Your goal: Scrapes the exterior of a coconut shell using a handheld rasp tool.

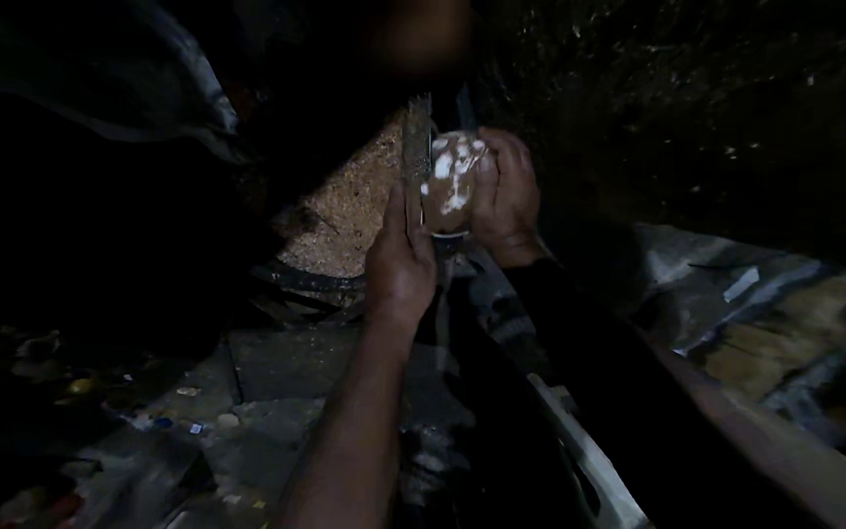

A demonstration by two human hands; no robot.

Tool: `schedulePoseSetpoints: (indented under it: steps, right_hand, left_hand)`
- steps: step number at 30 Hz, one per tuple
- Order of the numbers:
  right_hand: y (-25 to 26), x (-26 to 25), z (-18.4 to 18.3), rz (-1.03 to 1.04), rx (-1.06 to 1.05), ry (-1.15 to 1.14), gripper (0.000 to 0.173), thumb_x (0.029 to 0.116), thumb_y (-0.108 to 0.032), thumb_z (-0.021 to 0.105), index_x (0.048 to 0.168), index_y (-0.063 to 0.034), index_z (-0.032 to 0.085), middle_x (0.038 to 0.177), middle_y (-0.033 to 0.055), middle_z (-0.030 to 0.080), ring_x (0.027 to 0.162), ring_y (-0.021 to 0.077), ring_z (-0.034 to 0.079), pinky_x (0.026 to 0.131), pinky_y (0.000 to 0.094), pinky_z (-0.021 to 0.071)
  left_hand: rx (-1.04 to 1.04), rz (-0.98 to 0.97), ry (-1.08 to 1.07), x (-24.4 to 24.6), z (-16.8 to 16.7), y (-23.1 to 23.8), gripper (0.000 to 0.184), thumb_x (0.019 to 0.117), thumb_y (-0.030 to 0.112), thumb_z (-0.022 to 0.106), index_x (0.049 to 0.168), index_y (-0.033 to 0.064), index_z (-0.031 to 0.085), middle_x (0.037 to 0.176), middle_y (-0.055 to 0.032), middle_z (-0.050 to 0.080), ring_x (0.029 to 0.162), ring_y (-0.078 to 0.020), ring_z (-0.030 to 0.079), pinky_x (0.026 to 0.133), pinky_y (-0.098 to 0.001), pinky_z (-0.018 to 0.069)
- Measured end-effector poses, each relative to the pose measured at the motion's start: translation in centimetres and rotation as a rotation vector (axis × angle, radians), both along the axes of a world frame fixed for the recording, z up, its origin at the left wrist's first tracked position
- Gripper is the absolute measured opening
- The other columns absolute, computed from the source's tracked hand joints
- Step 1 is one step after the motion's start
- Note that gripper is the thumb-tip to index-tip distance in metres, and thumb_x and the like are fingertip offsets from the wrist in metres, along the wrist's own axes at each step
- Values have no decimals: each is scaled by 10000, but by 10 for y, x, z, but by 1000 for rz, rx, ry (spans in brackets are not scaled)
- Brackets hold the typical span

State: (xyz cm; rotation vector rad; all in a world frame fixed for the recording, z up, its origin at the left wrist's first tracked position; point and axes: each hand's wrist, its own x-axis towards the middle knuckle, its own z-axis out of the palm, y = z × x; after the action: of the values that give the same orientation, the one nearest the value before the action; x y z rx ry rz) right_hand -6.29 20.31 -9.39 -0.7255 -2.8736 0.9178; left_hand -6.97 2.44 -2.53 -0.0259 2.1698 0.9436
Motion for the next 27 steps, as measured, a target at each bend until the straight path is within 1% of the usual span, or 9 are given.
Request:
schedulePoseSetpoints:
  steps: [2, 5, 8, 11, 14, 17, 22, 25, 27]
  right_hand:
    - [5, -4, 2, -77, -37, -33, 477, 1084, -301, 296, 1410, -155, 613, 1427, 71, 607, 1330, 194, 567, 1101, 406, 491]
    - [8, -1, -1, -92, -69, 28, 458, 1085, -269, 315, 1383, -122, 630, 1386, 89, 629, 1297, 205, 586, 1084, 412, 497]
    - [9, 3, -3, -16, -67, 73, 481, 1077, -306, 310, 1391, -119, 623, 1412, 94, 607, 1332, 219, 555, 1113, 427, 469]
    - [7, 2, -4, 157, -3, 81, 510, 1072, -369, 311, 1380, -136, 643, 1433, 113, 605, 1377, 282, 524, 1156, 486, 417]
    - [7, -5, -1, 105, -15, 32, 487, 1075, -353, 313, 1390, -169, 635, 1432, 74, 603, 1356, 234, 539, 1122, 448, 455]
    - [6, 2, -1, 80, -34, 46, 502, 1073, -348, 301, 1389, -132, 625, 1427, 99, 603, 1365, 244, 532, 1138, 459, 441]
    - [1, 6, -3, 170, 20, 73, 545, 1065, -416, 286, 1380, -144, 638, 1432, 114, 600, 1380, 288, 513, 1161, 483, 402]
    - [5, 2, -4, 129, -7, 70, 546, 1078, -398, 265, 1379, -134, 636, 1428, 109, 602, 1376, 264, 520, 1159, 467, 415]
    - [2, -1, 0, 1, -60, 8, 516, 1083, -342, 273, 1388, -114, 622, 1409, 102, 610, 1347, 230, 542, 1136, 430, 444]
  left_hand:
    - [57, 77, -12, 43, 2, -14, 684, 1087, 317, 492, 1658, 355, 118, 1392, -85, 610, 932, -206, 705, 793, -465, 619]
    - [142, 170, -82, 106, 14, -42, 672, 1063, 237, 516, 1653, 279, 199, 1272, -87, 659, 805, -134, 682, 718, -361, 617]
    - [73, 138, -195, 48, 12, -37, 640, 1079, 310, 503, 1648, 314, 210, 1298, -109, 650, 900, -186, 700, 787, -430, 612]
    - [44, 88, -239, -26, -3, -14, 599, 1090, 334, 467, 1639, 347, 227, 1246, -131, 659, 841, -235, 681, 728, -471, 586]
    - [15, 10, -89, 10, 26, -14, 713, 1069, 272, 538, 1653, 353, 137, 1218, -122, 659, 826, -230, 681, 698, -456, 607]
    - [-54, -78, -49, 60, 53, -27, 900, 962, 170, 675, 1667, 272, 124, 1296, -141, 648, 958, -227, 703, 826, -448, 610]
    - [-73, -100, -94, -25, 23, -2, 680, 1071, 284, 499, 1659, 285, 156, 1099, -155, 696, 854, -280, 703, 756, -510, 597]
    - [49, -11, -44, 27, 18, -6, 669, 1068, 300, 520, 1648, 338, 189, 1345, -101, 602, 1000, -220, 670, 816, -454, 598]
    - [-23, -59, 29, 90, 20, -16, 574, 1038, 301, 565, 1578, 200, 397, 1356, -111, 606, 1022, -191, 688, 841, -395, 609]
